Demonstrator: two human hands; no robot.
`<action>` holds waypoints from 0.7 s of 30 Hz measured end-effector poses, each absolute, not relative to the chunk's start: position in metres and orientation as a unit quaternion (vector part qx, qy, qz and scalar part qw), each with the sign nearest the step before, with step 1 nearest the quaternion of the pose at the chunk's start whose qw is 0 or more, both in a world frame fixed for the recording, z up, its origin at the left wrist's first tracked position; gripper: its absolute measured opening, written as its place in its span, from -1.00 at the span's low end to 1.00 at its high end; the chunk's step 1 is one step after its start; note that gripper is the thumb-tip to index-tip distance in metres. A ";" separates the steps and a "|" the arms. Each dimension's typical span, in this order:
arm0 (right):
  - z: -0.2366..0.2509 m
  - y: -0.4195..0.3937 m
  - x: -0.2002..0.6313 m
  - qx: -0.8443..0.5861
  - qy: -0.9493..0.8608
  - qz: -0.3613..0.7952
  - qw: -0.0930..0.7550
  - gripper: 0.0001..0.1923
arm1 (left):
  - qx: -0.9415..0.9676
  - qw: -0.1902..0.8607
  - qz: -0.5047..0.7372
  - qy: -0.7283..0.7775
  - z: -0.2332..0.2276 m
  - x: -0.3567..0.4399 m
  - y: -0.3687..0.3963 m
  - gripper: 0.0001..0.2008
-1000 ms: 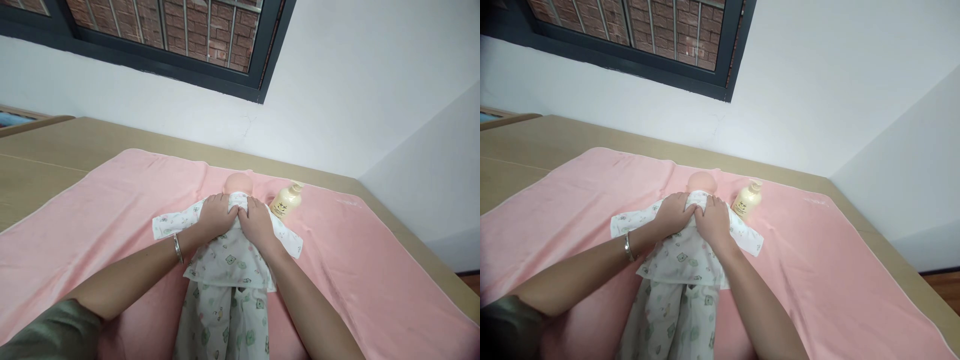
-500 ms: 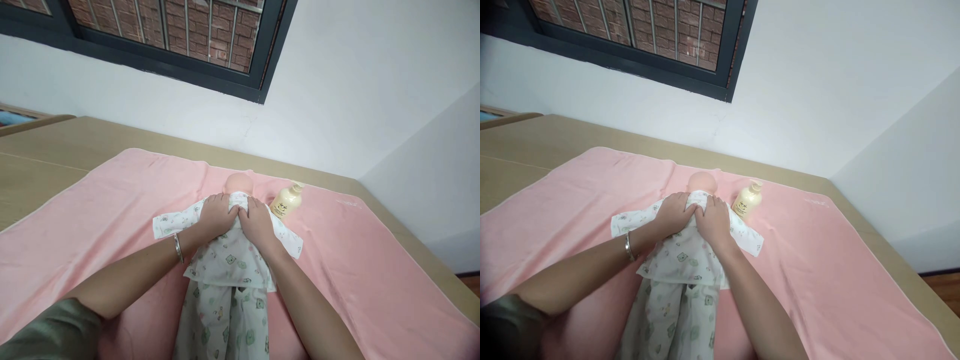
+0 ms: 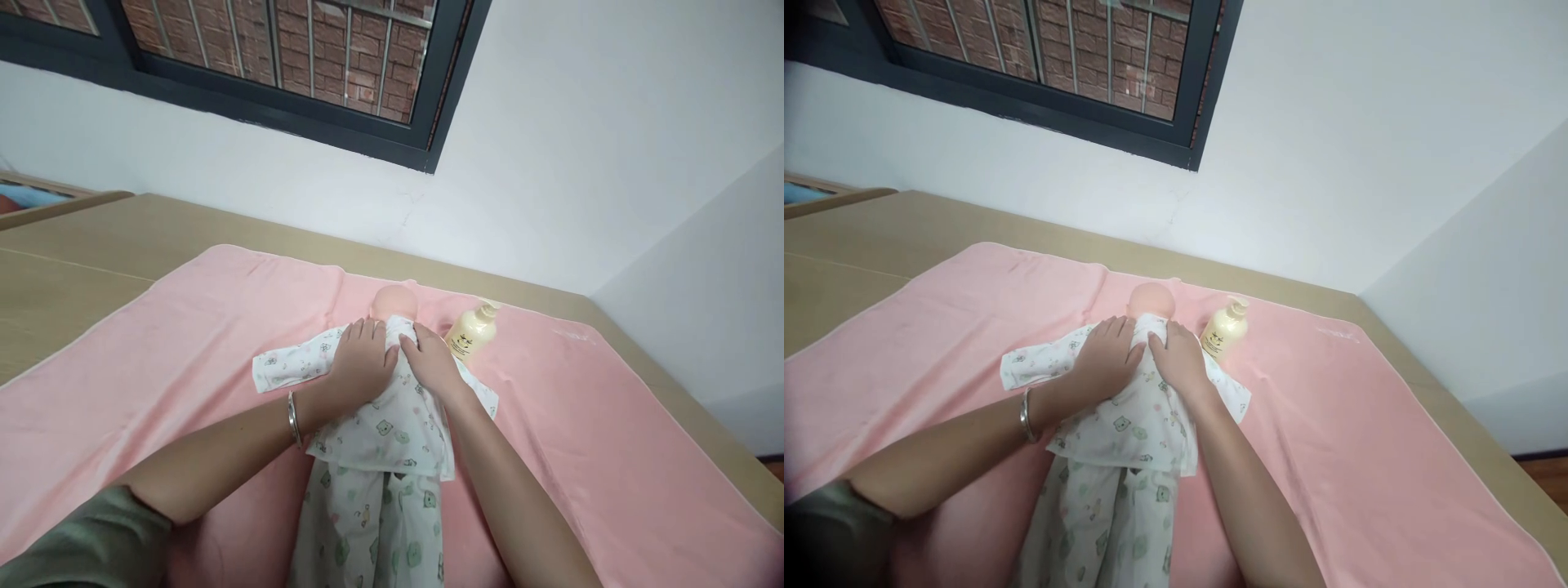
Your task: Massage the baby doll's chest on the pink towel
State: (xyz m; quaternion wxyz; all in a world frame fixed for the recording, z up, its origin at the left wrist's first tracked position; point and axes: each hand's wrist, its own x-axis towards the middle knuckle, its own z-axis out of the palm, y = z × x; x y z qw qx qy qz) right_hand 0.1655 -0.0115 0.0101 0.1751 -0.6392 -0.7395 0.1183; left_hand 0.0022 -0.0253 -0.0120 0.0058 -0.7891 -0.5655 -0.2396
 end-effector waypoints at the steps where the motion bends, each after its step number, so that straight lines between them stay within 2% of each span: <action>1: 0.011 -0.014 0.163 -0.642 -0.742 0.100 0.164 -0.50 | -0.791 -0.009 -0.234 -0.566 -0.011 0.001 -0.024 -0.59; 7: 0.023 -0.045 0.137 -0.650 -0.754 0.061 0.076 -0.40 | -0.764 -0.136 -0.203 -0.598 -0.001 -0.010 -0.002 -0.64; 9: 0.026 -0.048 0.137 -0.647 -0.757 0.066 0.071 -0.40 | -0.766 -0.122 -0.203 -0.597 -0.002 -0.008 -0.003 -0.64; 16: 0.021 -0.018 0.161 -0.660 -0.737 0.106 0.099 -0.45 | -0.792 0.038 -0.231 -0.564 -0.018 0.008 -0.033 -0.50; 18: 0.019 -0.020 0.158 -0.666 -0.735 0.085 0.091 -0.44 | -0.790 0.020 -0.227 -0.569 -0.017 0.007 -0.030 -0.55; 21: 0.021 -0.037 0.143 -0.672 -0.735 0.054 0.067 -0.42 | -0.785 -0.061 -0.207 -0.581 -0.009 -0.001 -0.016 -0.66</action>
